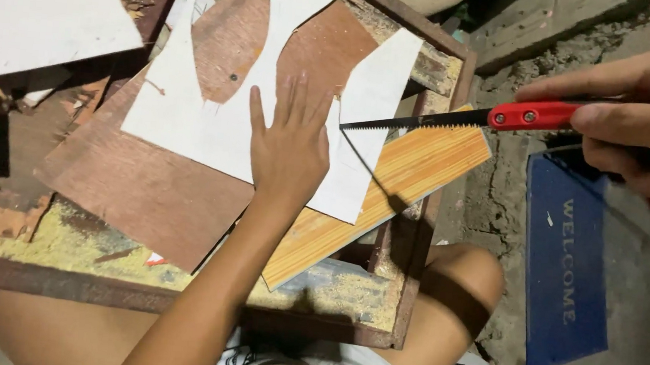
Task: Using a hand saw to cut out a leaf-shaped pattern from a thin wooden board on a low workbench.
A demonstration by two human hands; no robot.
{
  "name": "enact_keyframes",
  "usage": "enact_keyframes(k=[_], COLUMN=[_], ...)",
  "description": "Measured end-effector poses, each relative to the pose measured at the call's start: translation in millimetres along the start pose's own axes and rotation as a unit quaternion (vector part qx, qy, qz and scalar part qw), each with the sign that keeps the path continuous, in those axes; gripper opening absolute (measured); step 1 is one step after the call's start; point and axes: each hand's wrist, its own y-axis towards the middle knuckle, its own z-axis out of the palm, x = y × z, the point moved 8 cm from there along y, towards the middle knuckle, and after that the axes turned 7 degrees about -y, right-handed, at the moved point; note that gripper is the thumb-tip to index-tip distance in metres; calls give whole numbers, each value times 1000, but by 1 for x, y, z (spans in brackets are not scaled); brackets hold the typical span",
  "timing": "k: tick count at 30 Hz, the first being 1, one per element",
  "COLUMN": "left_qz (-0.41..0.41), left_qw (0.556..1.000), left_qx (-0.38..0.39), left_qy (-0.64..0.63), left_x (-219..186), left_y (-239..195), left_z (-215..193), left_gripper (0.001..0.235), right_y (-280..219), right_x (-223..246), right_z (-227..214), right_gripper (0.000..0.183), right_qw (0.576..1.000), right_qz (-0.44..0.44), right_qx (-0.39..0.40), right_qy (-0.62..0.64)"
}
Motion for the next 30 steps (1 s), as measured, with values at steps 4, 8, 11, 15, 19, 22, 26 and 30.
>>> enact_keyframes(k=[4,8,11,15,19,22,26,30], left_qz=[15,17,10,-14,-23,-22,-33,-34], left_qw=[999,999,999,998,1000,996,991,996], left_qx=[-44,-28,-12,33,-16,-11,-9,1], left_qy=[-3,-12,-33,-46,-15,-80,-126,-77], left_x=[0,0,3,9,12,3,5,3], left_y=[-6,-4,-4,-3,2,-3,-1,-4], left_z=[-5,-1,0,5,-4,-10,-20,-14], left_gripper=[54,55,55,60,58,55,53,51], right_y=[18,2,39,71,97,84,79,102], right_x=[-12,26,35,54,43,29,29,20], right_z=[4,37,90,172,206,192,173,200], right_gripper=[50,47,55,52,51,46,43,40], right_qw=[997,998,988,987,983,966,974,959], right_qz=[-68,61,14,23,4,-1,-42,-23], right_qx=[21,2,139,154,128,99,76,74], right_qy=[-4,-6,-59,-35,132,239,210,272])
